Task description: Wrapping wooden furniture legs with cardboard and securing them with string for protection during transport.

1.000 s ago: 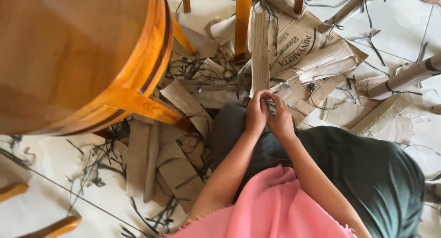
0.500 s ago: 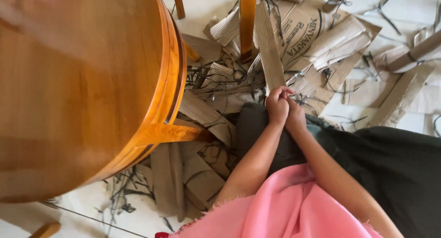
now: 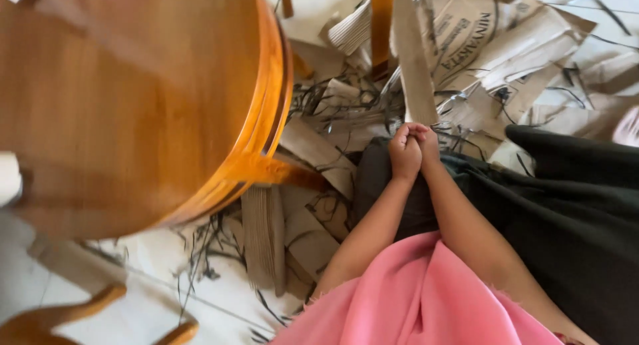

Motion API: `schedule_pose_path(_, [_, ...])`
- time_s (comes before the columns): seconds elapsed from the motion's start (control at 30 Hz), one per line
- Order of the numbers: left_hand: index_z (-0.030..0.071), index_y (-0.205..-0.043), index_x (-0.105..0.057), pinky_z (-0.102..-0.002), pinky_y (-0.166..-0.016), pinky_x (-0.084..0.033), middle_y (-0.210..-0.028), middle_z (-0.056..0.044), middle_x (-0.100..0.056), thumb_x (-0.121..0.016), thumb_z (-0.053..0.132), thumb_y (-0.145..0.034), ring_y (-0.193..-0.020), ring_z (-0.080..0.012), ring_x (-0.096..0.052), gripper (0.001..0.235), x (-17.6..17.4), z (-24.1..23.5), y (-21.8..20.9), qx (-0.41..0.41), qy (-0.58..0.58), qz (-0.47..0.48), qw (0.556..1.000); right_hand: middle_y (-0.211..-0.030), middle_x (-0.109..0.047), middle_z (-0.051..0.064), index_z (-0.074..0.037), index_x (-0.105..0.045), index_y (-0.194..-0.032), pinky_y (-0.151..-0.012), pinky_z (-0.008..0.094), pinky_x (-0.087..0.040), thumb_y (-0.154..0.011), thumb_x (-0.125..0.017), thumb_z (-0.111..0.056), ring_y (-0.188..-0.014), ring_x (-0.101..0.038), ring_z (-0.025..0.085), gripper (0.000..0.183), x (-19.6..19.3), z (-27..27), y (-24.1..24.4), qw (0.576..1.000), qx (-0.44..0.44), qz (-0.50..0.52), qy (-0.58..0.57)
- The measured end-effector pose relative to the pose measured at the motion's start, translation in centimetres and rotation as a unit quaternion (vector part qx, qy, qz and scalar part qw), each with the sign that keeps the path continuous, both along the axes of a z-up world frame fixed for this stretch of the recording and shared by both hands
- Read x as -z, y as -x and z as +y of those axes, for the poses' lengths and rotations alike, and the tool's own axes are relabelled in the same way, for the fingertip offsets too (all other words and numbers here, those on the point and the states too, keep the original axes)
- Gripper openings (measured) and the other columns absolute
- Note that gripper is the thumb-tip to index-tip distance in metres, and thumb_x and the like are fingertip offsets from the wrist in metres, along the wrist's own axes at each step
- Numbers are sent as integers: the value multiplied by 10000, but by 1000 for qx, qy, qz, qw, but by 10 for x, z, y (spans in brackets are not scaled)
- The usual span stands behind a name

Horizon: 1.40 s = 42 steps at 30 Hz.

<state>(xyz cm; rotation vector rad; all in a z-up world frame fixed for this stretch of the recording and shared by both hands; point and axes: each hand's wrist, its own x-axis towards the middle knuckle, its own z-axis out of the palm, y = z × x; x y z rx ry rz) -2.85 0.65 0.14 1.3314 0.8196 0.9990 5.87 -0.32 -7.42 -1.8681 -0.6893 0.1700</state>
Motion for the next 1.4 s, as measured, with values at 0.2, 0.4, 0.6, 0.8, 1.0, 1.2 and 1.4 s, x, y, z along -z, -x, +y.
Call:
schedule_pose_path(0.2, [176, -917, -744, -359, -919, -538, -722, -30, -681, -435, -82, -896, -825, -221, -671, 403, 1, -15, 0, -19, -45, -2, 999, -927, -754, 23, -240, -726, -1119, -806, 370, -534, -860, -699, -66, -877, -700, 261, 313, -2, -5, -4, 998, -28, -32, -40])
schedule_pose_path(0.4, [185, -979, -754, -377, -1028, -532, -853, -12, -742, -481, -71, -927, -998, -212, -711, 378, -24, -25, 0, -90, -78, -28, 992, -885, -761, -30, -258, -766, -1070, -768, 315, -545, -825, -724, -31, -820, -711, 205, 337, -3, 20, -12, 991, -94, -41, -90])
schedule_pose_path(0.6, [144, -1130, -713, -409, -1192, -428, -1171, -60, -731, -486, -28, -1018, -1361, -248, -581, 306, -45, -22, 39, -201, -118, -26, 972, -854, -770, 31, -149, -765, -1020, -695, 299, -565, -784, -660, 77, -747, -731, 211, 344, -33, 54, 46, 976, -154, 92, -125])
schedule_pose_path(0.8, [138, -1167, -673, -452, -1179, -446, -1182, -36, -679, -536, -24, -1003, -1342, -300, -576, 268, -101, -45, 83, -247, -197, 86, 945, -791, -775, -46, -196, -770, -921, -637, 247, -586, -799, -664, 85, -705, -750, 126, 324, -36, 86, 102, 963, -192, 155, -107])
schedule_pose_path(1.0, [155, -1106, -683, -410, -1107, -464, -1143, -34, -664, -600, -66, -939, -1224, -265, -615, 289, -42, -70, 153, -342, -200, 147, 906, -879, -737, 114, -128, -772, -973, -765, 437, -582, -818, -715, 17, -861, -723, 317, 219, 22, 75, 138, 966, -257, 30, -10])
schedule_pose_path(1.2, [78, -1190, -610, -523, -1147, -403, -1333, -173, -575, -604, 2, -955, -1336, -385, -517, 247, 3, -68, 222, -391, 33, 81, 916, -1291, -599, 229, -70, -489, -1384, -1056, 545, -518, -811, -880, -165, -1251, -605, 417, 700, 9, 26, 147, 926, -319, 94, 178])
schedule_pose_path(1.4, [103, -1408, -482, -520, -1259, -241, -1504, -214, -398, -633, 97, -922, -1504, -392, -304, 510, 31, -37, 174, -288, 168, 47, 942, -922, -715, 229, -12, -719, -1084, -755, 490, -585, -796, -873, -154, -919, -722, 410, 356, 29, 15, 117, 932, -334, 67, 122])
